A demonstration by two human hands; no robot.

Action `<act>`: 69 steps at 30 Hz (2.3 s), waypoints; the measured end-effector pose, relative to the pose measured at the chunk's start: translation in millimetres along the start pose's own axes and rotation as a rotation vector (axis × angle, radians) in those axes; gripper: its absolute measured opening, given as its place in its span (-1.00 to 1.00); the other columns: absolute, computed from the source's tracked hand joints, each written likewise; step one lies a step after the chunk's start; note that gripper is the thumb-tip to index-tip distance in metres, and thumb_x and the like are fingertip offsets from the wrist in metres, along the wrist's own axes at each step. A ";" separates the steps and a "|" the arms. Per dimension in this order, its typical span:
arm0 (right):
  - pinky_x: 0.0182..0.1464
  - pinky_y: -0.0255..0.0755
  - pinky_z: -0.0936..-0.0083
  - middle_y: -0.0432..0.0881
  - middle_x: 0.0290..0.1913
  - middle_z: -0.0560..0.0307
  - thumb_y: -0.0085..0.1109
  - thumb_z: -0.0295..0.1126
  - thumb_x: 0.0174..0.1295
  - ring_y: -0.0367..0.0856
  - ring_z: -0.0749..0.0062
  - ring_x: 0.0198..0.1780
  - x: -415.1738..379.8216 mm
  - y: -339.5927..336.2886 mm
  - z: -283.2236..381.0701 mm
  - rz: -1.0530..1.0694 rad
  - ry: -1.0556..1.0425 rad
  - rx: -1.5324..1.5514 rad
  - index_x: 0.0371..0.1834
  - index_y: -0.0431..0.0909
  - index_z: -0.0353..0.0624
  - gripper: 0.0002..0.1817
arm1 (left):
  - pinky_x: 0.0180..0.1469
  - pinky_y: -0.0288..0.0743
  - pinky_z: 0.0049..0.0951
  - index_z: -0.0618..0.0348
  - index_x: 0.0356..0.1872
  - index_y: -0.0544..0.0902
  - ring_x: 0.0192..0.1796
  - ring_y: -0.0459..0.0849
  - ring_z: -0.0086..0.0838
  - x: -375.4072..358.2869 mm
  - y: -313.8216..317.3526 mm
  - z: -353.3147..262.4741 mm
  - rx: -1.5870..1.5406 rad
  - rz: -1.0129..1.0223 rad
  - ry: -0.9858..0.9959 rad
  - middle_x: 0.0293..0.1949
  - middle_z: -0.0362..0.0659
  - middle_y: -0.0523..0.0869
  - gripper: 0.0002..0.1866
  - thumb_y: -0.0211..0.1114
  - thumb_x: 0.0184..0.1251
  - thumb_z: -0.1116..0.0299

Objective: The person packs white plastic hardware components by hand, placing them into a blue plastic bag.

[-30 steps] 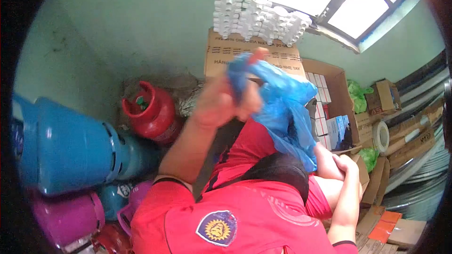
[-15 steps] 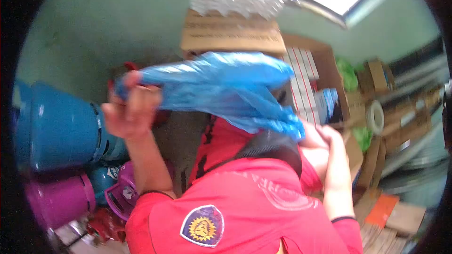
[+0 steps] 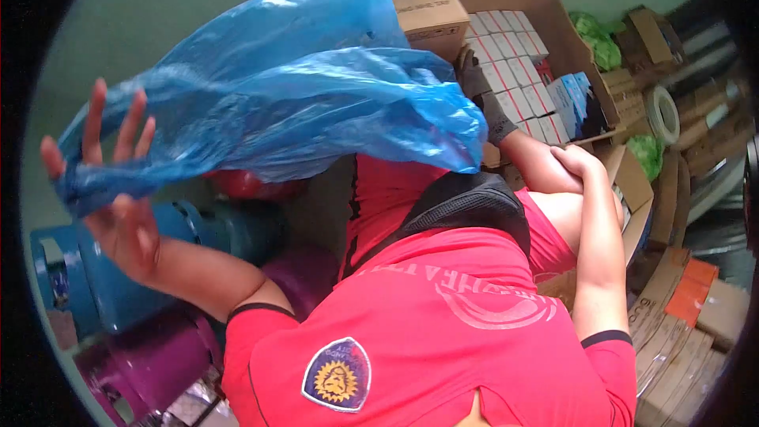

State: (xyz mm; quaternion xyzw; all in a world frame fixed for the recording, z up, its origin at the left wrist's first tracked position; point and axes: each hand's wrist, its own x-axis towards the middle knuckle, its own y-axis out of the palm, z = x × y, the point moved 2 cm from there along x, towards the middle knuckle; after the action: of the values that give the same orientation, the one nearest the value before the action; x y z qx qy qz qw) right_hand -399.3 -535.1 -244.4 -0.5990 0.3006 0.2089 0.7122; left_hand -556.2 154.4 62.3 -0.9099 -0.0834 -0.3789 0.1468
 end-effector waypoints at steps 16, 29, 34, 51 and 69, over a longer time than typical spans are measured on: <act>0.35 0.43 0.21 0.70 0.18 -0.30 -0.05 0.11 0.46 0.68 -0.07 0.24 69.5 -29.2 89.1 0.170 -0.124 -0.172 0.16 0.67 -0.39 -0.31 | 0.48 -0.22 0.55 -0.53 0.69 -0.19 0.58 -0.02 0.60 -27.7 29.2 -67.9 0.452 -0.169 0.124 0.57 0.55 -0.02 0.11 0.34 0.27 -0.38; 0.30 0.52 0.23 0.64 0.32 -0.11 0.17 0.07 0.44 0.63 0.14 0.33 24.3 8.1 242.6 -0.156 -0.731 0.300 0.47 0.45 -0.03 -0.36 | 0.50 -0.38 0.66 -0.40 0.68 -0.06 0.48 0.19 0.64 -85.3 -44.5 -66.8 0.227 -0.343 0.267 0.45 0.24 0.45 0.00 0.23 0.26 -0.20; 0.30 0.46 0.40 0.52 0.33 0.19 0.06 -0.16 0.60 0.50 0.54 0.24 -84.5 6.5 321.5 0.379 -0.982 0.822 0.49 0.37 -0.18 -0.49 | 0.50 -0.15 0.63 -0.31 0.69 -0.07 0.38 0.42 0.51 -69.7 -38.4 -44.0 0.193 -0.162 0.254 0.31 0.08 0.61 0.04 0.25 0.25 -0.24; -0.04 0.53 0.44 0.71 -0.24 0.24 0.31 -0.26 0.37 0.59 0.55 -0.15 -77.4 -68.4 479.7 0.345 -1.062 0.839 -0.04 0.70 -0.26 -0.72 | -0.12 0.46 -0.21 0.28 0.65 -0.02 -0.38 0.41 -0.44 -35.8 -54.7 -55.2 0.130 -0.570 -0.254 -0.47 -0.29 0.39 -0.10 0.10 0.59 -0.12; 0.15 0.57 0.13 0.77 -0.02 -0.10 0.37 -0.37 0.12 0.75 0.05 0.03 -38.7 41.7 501.6 0.577 -1.646 0.193 0.10 0.69 -0.18 -0.57 | -0.23 0.50 -0.40 0.31 0.22 0.57 -0.32 0.63 -0.45 -328.2 114.5 -8.1 0.091 -1.011 -1.317 -0.35 -0.21 0.67 -0.68 0.20 0.56 0.40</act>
State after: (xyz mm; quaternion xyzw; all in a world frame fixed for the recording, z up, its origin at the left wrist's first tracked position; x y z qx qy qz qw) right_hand -365.8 -33.6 -197.4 -0.0959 -0.1526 0.7204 0.6697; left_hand -761.0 30.5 -189.9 -0.7915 -0.5661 0.2149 -0.0832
